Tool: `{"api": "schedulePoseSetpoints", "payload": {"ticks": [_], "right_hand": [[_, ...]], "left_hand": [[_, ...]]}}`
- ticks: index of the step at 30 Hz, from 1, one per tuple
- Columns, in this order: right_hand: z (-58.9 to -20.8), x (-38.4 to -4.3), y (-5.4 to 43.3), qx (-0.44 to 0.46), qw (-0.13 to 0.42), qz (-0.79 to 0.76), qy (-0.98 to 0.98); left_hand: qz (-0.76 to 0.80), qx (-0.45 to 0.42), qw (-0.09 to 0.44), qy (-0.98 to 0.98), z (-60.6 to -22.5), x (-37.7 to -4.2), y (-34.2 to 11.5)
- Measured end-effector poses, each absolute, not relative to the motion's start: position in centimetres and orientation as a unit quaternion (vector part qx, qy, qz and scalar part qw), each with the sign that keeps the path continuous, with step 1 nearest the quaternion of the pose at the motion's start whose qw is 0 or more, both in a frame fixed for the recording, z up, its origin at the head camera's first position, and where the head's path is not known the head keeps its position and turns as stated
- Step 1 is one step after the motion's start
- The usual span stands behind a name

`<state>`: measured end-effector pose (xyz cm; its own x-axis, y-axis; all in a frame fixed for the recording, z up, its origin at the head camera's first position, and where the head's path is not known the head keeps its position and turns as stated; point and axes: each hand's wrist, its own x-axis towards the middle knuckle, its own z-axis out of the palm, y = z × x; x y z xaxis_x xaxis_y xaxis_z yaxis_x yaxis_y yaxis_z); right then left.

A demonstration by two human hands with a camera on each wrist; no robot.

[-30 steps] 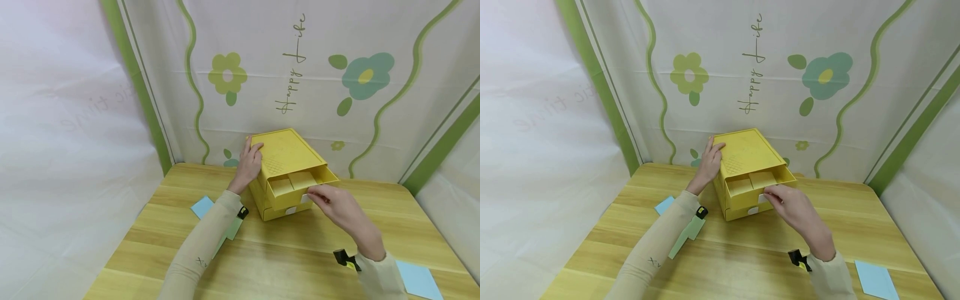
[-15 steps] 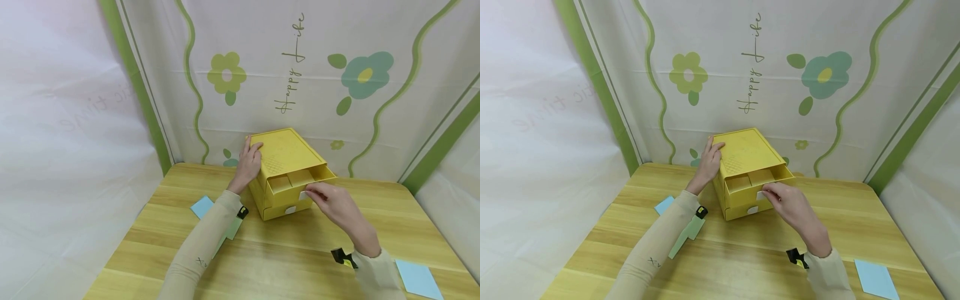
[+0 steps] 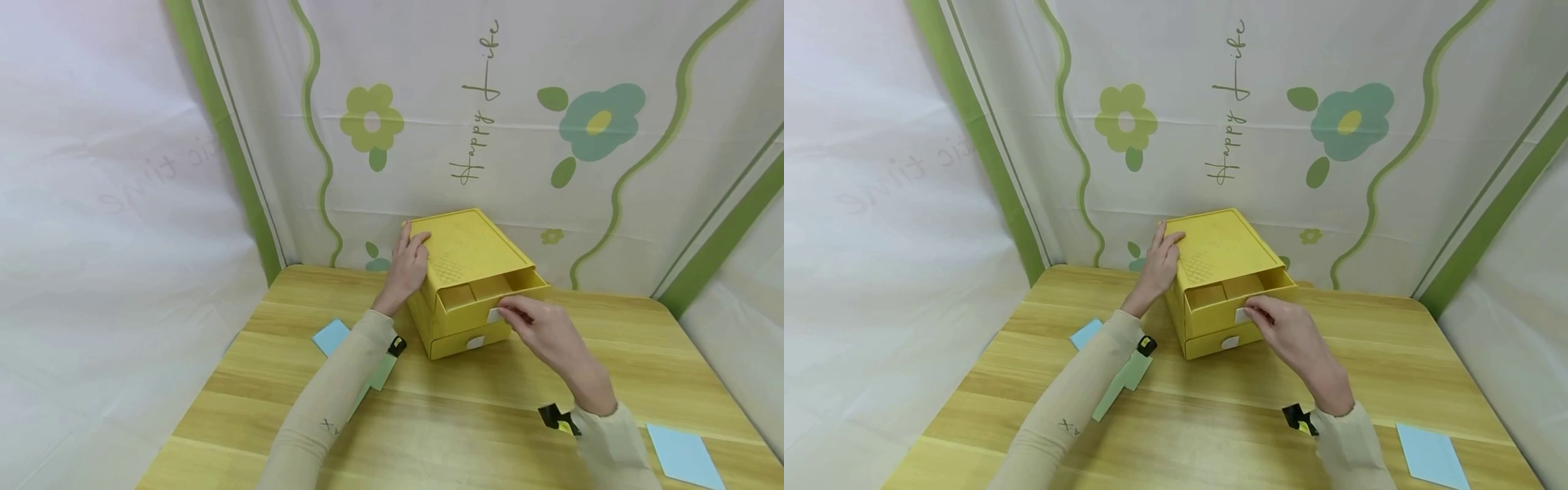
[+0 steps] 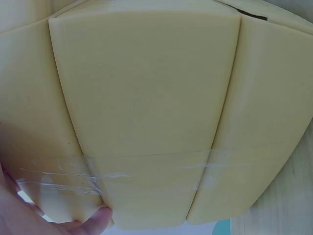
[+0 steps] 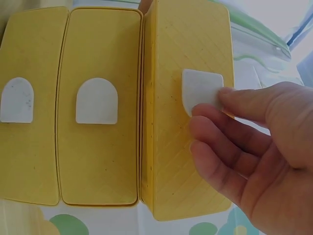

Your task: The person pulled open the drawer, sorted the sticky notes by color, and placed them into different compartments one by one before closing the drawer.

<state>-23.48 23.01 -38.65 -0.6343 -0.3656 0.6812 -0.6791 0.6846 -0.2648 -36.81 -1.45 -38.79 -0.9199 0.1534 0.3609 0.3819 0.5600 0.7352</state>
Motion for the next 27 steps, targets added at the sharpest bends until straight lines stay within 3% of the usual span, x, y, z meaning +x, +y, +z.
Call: {"api": "schedulePoseSetpoints", "payload": {"ticks": [27], "right_hand": [[-39.8, -24.9, 22.9, 0.298, 0.301, 0.280, -0.862]], "left_hand": [[-0.449, -0.160, 0.135, -0.869, -38.8, -36.9, -1.3]]}}
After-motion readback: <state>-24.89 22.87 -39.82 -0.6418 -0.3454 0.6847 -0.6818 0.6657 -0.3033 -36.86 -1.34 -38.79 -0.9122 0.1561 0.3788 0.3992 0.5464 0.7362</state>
